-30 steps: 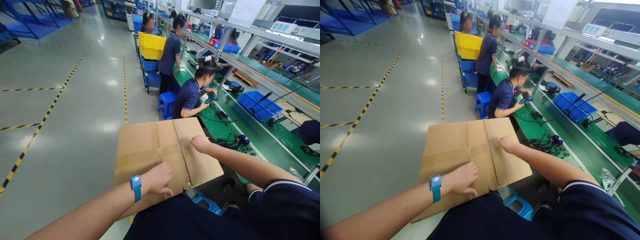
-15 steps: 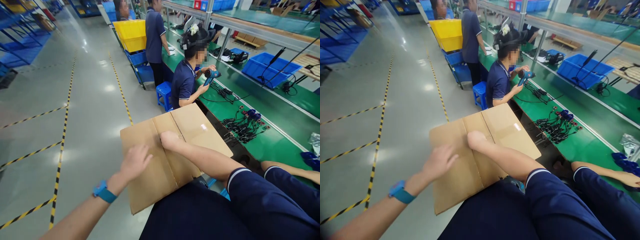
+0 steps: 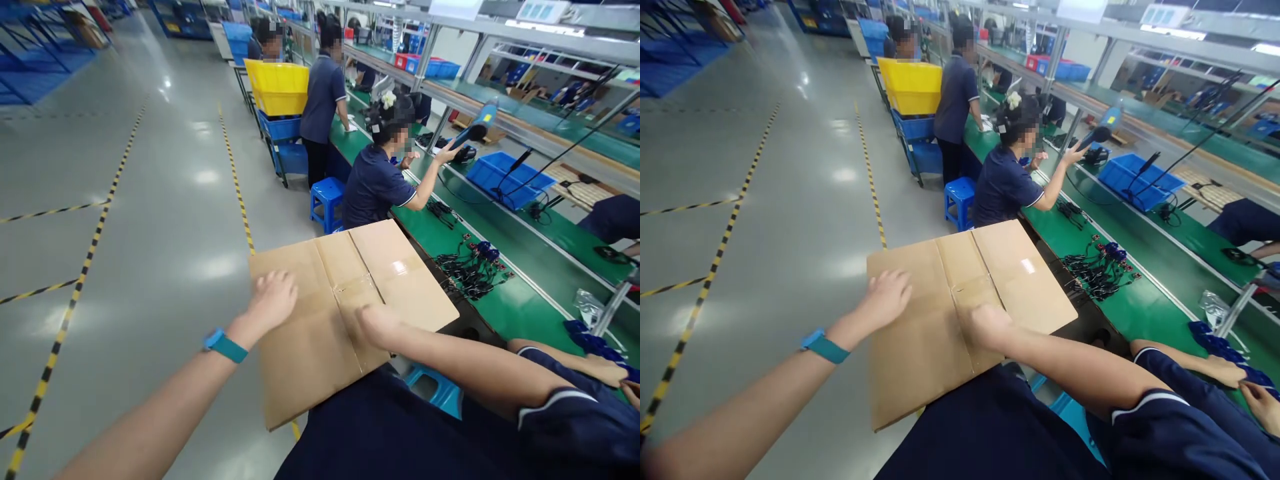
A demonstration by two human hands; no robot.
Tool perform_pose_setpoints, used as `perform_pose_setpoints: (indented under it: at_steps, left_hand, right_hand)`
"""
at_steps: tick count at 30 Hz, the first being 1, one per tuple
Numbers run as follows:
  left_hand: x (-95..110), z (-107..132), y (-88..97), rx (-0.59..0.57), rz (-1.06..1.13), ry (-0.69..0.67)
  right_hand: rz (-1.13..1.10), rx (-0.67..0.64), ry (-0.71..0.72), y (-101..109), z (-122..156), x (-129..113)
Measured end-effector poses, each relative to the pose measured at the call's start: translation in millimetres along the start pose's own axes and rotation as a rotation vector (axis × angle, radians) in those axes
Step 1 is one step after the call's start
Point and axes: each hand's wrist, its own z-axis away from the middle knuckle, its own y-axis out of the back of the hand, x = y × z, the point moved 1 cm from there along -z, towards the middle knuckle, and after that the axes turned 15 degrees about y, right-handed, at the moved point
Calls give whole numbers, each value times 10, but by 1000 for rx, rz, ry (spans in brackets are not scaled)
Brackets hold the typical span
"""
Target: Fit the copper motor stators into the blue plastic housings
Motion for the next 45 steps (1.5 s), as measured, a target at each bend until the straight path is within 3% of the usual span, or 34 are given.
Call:
perform_pose_setpoints:
  at_steps: [3, 5, 9, 17, 23, 28, 36, 38, 40, 43, 45]
  left_hand:
    - [438, -103, 38, -24, -3, -404]
    - [684, -165, -15, -82, -78, -582]
    - [901, -298, -137, -153, -231, -732]
    - [995, -544, -196, -354, -254, -766]
    - [981, -513, -178, -350, -287, -790]
    - [993, -569, -172, -437, -331, -790]
    - [956, -494, -154, -448, -164, -736]
    - [905, -455, -29, -402, -132, -714]
    - [723, -400, 251, -313, -119, -677]
    - [155, -219, 859, -239, -156, -533]
    - [-314, 17, 1201, -306, -193, -338]
  right_hand:
    - [-106, 228, -125, 325, -366, 361]
    - [-240, 319, -228, 503, -664, 592]
    - [-344, 261, -274, 528, -1056, 892]
    - [-406, 223, -254, 394, -1130, 1013]
    - [-421, 218, -247, 441, -1071, 1008]
    - [-448, 228, -230, 421, -1054, 1023]
    - [-468, 250, -188, 380, -1098, 1076]
    - [-463, 247, -182, 371, -1102, 1077]
    - [-453, 238, -171, 365, -1104, 1076]
    - [-427, 244, -174, 365, -1095, 1066]
    - [-408, 261, -190, 367, -1087, 1052]
